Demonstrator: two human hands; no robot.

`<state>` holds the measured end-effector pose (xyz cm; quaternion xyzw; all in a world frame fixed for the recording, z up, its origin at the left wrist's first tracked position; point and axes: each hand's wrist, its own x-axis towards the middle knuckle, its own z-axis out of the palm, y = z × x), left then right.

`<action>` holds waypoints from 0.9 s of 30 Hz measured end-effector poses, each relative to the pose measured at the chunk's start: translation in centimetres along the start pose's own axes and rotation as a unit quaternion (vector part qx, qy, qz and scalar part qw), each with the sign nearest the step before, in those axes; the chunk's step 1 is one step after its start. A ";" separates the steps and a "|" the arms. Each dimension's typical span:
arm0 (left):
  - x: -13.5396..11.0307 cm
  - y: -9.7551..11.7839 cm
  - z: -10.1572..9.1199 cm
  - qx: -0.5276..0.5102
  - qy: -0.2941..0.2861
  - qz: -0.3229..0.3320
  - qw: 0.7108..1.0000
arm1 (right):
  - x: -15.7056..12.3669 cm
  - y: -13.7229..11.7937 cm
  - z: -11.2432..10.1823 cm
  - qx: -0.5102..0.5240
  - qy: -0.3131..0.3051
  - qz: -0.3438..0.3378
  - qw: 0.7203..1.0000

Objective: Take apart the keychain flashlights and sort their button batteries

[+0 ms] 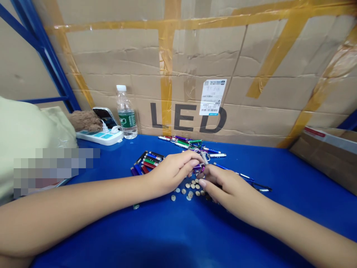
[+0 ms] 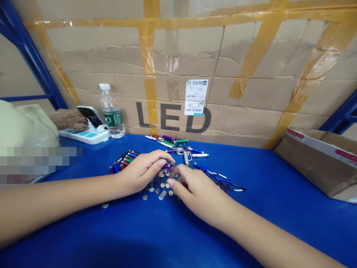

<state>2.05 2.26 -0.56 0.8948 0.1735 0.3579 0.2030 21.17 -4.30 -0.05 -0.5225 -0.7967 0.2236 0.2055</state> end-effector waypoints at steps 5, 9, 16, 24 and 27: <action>-0.1 0.4 -0.1 -0.017 -0.013 0.032 0.999 | -0.1 -0.1 0.0 0.027 0.002 -0.018 0.999; -0.2 0.7 0.0 -0.011 -0.021 0.040 0.999 | -0.2 -0.1 -0.1 0.028 -0.007 -0.034 0.999; 0.0 0.3 0.0 -0.006 0.026 0.055 0.998 | -0.4 -0.1 -0.3 0.020 0.025 -0.006 0.999; 0.2 -0.4 0.0 -0.008 0.033 0.116 0.993 | -0.6 -0.2 -0.7 0.033 0.055 -0.034 0.997; 0.2 -0.6 -0.1 0.001 0.024 0.139 0.990 | -0.4 -0.2 -0.9 0.006 0.027 -0.052 0.998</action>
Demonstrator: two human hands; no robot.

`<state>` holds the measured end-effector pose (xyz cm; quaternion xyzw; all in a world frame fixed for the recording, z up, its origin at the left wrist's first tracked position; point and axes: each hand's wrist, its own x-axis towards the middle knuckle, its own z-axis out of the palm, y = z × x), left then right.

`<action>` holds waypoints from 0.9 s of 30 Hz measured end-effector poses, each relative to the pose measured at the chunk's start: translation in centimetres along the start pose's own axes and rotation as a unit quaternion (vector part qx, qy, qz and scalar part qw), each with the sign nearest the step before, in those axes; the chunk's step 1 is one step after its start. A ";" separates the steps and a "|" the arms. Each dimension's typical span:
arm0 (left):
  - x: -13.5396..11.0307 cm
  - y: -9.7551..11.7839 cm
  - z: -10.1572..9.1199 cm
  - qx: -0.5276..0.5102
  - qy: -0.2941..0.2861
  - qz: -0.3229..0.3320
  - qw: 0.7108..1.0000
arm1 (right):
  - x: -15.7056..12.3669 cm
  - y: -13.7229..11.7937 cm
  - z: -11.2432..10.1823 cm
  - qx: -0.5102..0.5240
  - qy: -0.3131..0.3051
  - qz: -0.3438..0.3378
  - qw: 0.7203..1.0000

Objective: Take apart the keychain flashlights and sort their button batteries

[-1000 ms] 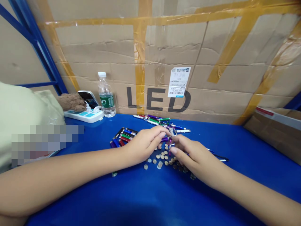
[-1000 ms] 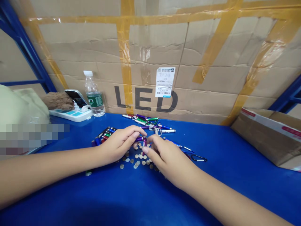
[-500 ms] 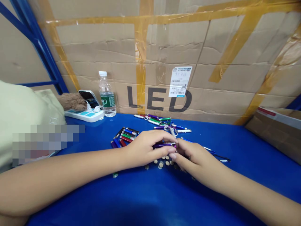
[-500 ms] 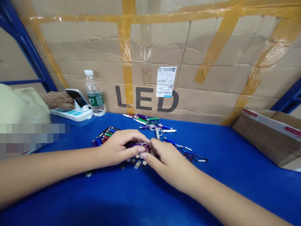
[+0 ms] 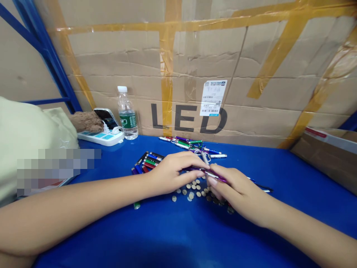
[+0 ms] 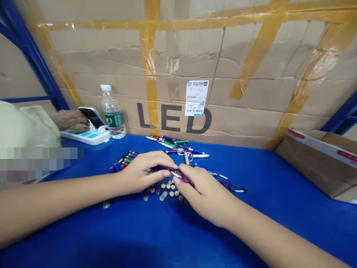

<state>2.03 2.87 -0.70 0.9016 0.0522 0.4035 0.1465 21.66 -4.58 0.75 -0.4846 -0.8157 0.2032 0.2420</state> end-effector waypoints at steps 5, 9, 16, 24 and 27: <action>0.0 -0.2 -0.2 0.040 -0.020 0.037 0.998 | 0.0 0.3 0.0 -0.042 0.009 -0.022 0.999; 0.1 -0.4 -0.4 0.062 -0.018 0.060 0.996 | -0.3 0.4 0.0 -0.133 0.025 -0.007 0.991; 0.0 -0.7 -0.3 0.086 -0.014 0.090 0.992 | -0.1 0.3 0.1 -0.294 0.000 0.012 0.956; 0.0 0.0 0.0 0.079 0.010 0.038 0.996 | 0.0 0.4 0.8 -0.233 0.027 0.027 0.972; -0.1 0.0 0.0 0.076 0.003 0.028 0.997 | 0.0 0.6 0.8 -0.185 0.024 0.047 0.981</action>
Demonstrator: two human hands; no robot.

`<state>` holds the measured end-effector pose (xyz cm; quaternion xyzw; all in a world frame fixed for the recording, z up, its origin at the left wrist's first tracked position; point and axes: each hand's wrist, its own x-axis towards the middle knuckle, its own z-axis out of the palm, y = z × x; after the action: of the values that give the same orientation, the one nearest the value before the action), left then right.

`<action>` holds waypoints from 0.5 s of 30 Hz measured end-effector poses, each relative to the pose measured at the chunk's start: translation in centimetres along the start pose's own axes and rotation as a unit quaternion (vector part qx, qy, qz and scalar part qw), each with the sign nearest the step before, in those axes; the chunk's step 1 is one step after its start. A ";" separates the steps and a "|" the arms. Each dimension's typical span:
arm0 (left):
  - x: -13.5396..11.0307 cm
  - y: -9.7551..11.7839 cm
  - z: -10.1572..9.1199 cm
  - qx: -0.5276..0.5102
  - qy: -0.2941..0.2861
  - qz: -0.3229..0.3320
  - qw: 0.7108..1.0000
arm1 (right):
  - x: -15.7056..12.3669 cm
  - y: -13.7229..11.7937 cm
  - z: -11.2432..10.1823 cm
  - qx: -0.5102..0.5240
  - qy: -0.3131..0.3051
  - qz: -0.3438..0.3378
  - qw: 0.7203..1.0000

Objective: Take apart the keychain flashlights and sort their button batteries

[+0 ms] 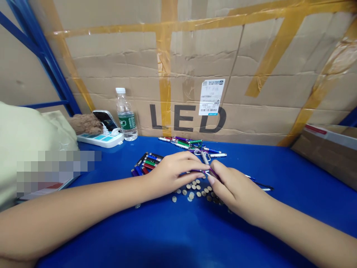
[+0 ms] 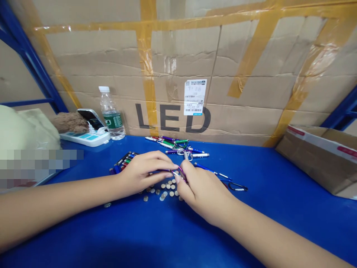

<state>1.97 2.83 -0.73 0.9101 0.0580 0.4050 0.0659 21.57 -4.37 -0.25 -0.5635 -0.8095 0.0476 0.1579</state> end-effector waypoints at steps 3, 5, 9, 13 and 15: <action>0.0 0.3 0.1 0.011 -0.008 -0.019 1.000 | 0.1 0.1 0.1 -0.004 -0.006 0.004 1.000; 0.0 0.7 0.2 0.018 -0.007 -0.042 0.999 | 0.1 0.1 0.0 -0.001 -0.001 0.002 1.000; 0.1 0.9 0.3 0.019 0.009 -0.048 0.999 | 0.0 0.1 -0.1 0.073 0.028 -0.009 0.997; 0.0 0.4 0.3 0.015 0.018 -0.010 1.000 | 0.0 0.3 0.0 0.128 0.017 0.000 0.992; 0.0 0.1 0.2 0.013 0.015 -0.003 1.000 | 0.0 0.4 0.0 0.127 0.004 0.003 0.992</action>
<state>2.13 2.68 -0.90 0.9047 0.0670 0.4173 0.0541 21.91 -4.28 -0.39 -0.5414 -0.7944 0.1485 0.2318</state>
